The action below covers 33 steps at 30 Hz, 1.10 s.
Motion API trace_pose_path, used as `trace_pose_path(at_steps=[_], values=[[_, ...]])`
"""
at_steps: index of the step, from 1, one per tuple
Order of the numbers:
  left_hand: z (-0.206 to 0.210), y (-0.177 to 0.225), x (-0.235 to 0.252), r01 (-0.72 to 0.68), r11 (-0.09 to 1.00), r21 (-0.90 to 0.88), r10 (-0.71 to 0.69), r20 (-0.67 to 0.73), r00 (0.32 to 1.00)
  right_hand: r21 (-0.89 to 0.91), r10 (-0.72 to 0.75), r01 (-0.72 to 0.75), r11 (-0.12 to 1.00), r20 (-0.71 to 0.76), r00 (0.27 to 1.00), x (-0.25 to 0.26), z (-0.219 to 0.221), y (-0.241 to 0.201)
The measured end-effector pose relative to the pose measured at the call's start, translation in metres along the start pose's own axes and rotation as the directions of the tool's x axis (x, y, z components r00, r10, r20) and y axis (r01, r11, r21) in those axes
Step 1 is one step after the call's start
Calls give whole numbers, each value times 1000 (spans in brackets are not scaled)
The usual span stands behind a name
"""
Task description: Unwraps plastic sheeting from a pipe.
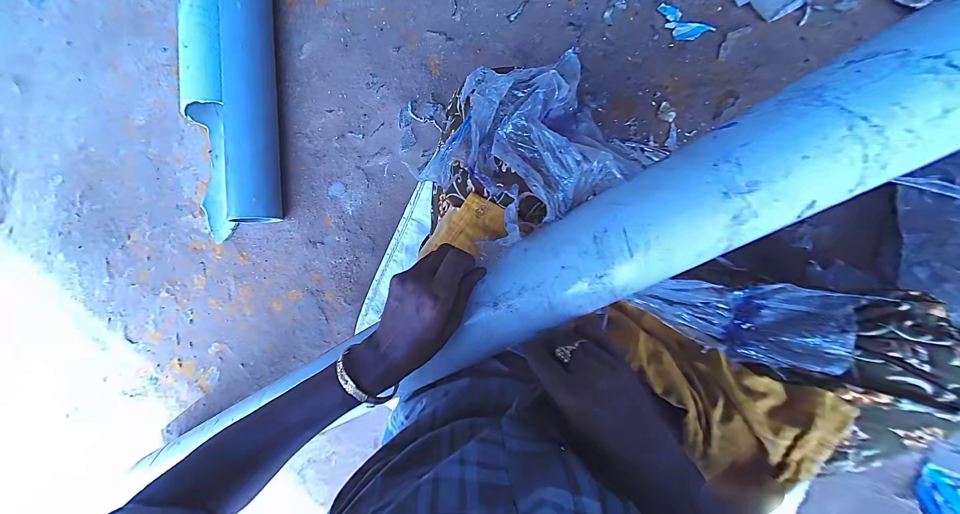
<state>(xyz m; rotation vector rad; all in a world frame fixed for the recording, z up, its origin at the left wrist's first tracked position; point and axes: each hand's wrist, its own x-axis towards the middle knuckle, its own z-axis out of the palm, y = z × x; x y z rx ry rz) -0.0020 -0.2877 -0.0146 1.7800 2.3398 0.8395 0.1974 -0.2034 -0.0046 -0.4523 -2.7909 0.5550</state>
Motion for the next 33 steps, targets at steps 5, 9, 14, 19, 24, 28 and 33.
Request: trace_pose_path(at_steps=[5,9,14,19,24,28,33], values=[[6,-17,11,-75,993,90,77,-19,997,27,-38,37,999,25,999,-10,1,8],[10,-28,23,-75,994,74,73,21,997,34,-51,50,998,27,998,-19,3,16],[-3,-34,29,320,796,-513,-214,256,943,99,-17,17,995,0,1000,-27,6,27],[-7,-17,9,364,741,-564,-114,429,896,125,26,-24,992,-15,1000,-23,4,31],[11,-2,7,11,988,-155,13,157,988,142,-29,28,989,8,1000,-22,1,28],[9,-16,19,-64,990,-129,92,228,969,192,-88,80,978,31,996,-26,-1,28],[19,-46,30,129,955,-267,-59,256,965,211,-90,75,975,62,994,-36,2,34]])
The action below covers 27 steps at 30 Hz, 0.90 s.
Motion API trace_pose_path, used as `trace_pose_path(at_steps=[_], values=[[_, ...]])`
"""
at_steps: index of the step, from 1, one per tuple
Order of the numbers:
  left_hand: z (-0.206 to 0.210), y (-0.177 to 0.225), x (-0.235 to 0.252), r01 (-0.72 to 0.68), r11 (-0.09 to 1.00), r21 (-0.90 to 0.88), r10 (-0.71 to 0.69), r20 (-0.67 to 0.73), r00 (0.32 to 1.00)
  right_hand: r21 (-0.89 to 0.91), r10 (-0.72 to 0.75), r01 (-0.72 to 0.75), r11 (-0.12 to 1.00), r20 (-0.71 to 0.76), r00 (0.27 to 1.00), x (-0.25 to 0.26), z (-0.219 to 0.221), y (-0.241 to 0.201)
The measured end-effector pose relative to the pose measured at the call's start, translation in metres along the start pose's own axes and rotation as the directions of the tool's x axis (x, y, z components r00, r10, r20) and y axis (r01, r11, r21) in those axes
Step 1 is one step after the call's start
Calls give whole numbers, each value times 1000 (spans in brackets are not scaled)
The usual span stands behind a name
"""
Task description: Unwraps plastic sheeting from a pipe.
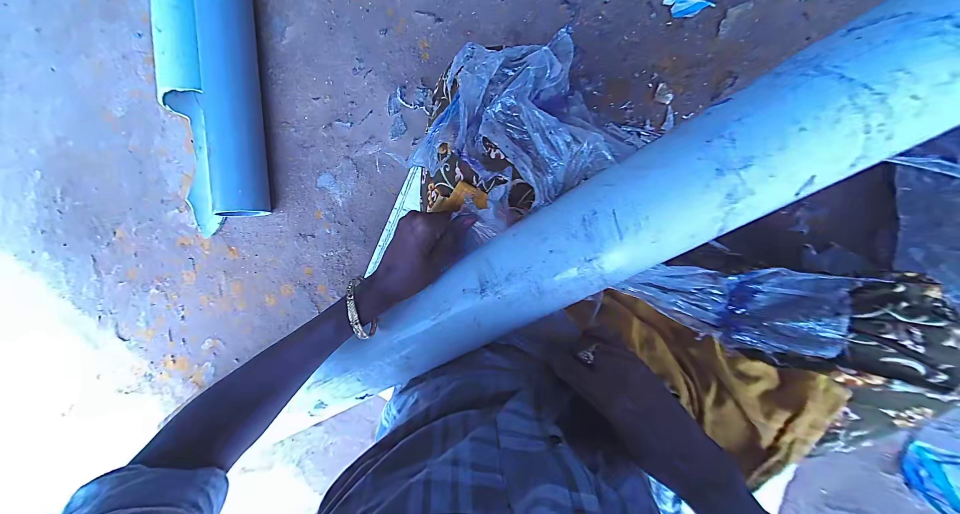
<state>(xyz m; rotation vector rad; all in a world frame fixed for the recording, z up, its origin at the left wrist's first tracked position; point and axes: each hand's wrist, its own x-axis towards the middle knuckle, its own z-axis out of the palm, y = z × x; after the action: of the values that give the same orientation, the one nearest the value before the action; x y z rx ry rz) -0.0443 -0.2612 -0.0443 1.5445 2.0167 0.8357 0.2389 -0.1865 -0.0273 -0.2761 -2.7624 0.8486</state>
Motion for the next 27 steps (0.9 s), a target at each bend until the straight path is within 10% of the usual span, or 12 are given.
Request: trace_pose_path(at_steps=[9,14,18,20,27], values=[[-9,-8,27,-108,945,308,96,54,994,233,328,-338,912,82,941,-15,-13,-7],[-77,-5,61,216,968,-131,-92,615,783,431,339,-297,852,-22,941,-27,-23,8],[-93,18,60,-25,990,-138,33,57,998,575,348,-155,803,-243,906,-43,-38,45],[-75,40,55,-59,992,109,83,-237,968,521,440,-213,827,-361,822,-42,-57,50],[18,58,55,-85,944,320,94,-13,995,165,688,-669,725,-219,692,-1,-31,40]])
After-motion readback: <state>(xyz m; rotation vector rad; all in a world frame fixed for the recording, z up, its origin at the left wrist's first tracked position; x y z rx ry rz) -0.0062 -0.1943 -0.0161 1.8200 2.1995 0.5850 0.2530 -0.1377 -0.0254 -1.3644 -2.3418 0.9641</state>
